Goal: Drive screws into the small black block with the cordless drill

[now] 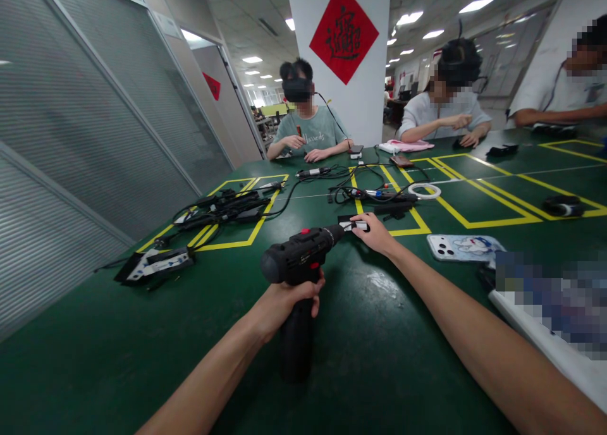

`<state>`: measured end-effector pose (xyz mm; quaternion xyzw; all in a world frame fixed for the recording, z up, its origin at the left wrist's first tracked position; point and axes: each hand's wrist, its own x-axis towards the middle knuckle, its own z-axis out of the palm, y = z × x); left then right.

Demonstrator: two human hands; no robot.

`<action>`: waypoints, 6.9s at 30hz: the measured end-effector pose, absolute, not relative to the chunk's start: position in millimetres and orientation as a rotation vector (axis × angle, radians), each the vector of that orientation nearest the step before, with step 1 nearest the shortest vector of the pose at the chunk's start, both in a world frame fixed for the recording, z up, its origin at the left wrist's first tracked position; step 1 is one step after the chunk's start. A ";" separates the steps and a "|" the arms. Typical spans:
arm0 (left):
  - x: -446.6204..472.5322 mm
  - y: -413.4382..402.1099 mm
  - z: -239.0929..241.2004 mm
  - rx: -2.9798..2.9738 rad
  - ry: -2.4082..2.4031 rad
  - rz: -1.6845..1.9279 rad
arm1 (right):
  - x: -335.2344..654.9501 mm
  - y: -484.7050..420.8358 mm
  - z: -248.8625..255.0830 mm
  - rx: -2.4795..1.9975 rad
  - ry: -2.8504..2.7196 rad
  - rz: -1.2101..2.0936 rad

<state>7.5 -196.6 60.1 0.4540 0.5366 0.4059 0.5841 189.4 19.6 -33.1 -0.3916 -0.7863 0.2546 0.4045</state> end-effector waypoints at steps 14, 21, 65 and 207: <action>8.6 -196.5 61.4 1.018 1.240 0.966 | 188.6 18.2 -32.1 -0.996 -1.999 0.615; 8.9 -196.5 62.2 1.034 1.245 0.935 | 188.7 18.7 -32.5 -0.993 -1.999 0.626; 6.4 -196.3 58.8 1.053 1.209 0.960 | 189.7 19.2 -29.9 -1.001 -2.008 0.640; 5.8 -196.0 57.2 1.064 1.204 0.957 | 188.1 22.3 -34.2 -0.993 -2.011 0.572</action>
